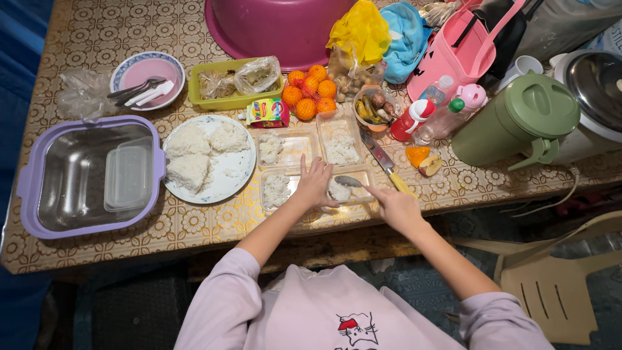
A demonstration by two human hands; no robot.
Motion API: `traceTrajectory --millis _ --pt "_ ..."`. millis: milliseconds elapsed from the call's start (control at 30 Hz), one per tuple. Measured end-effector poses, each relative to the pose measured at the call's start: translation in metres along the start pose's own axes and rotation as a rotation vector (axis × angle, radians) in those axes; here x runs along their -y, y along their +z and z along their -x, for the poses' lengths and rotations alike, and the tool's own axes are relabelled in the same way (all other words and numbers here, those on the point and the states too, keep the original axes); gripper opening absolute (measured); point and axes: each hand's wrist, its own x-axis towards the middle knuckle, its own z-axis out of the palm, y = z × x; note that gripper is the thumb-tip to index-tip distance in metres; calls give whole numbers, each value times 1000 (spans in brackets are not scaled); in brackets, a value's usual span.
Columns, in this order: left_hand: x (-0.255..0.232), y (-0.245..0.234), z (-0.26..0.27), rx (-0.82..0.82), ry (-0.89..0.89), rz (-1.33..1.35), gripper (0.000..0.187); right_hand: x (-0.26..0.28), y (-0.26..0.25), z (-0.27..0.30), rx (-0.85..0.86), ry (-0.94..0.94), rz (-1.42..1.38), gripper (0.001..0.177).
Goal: The person arranges empty plastic food containers on a table, then spoons rice from a plate into the containers, pressing it down by hand. They then open a plastic bag of cooked side dish and spoon portions of it into the containers to assemble packed lunch boxes.
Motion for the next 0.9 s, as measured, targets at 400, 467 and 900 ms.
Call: traceTrajectory --millis 400,467,900 --pt "5 18 1 29 -42 37 118 -10 37 -1 106 -111 112 61" --pt "4 18 2 20 -49 41 119 -10 40 -7 154 -147 163 62" --pt "3 10 -3 81 -125 30 119 -6 -8 -43 218 84 -109 58"
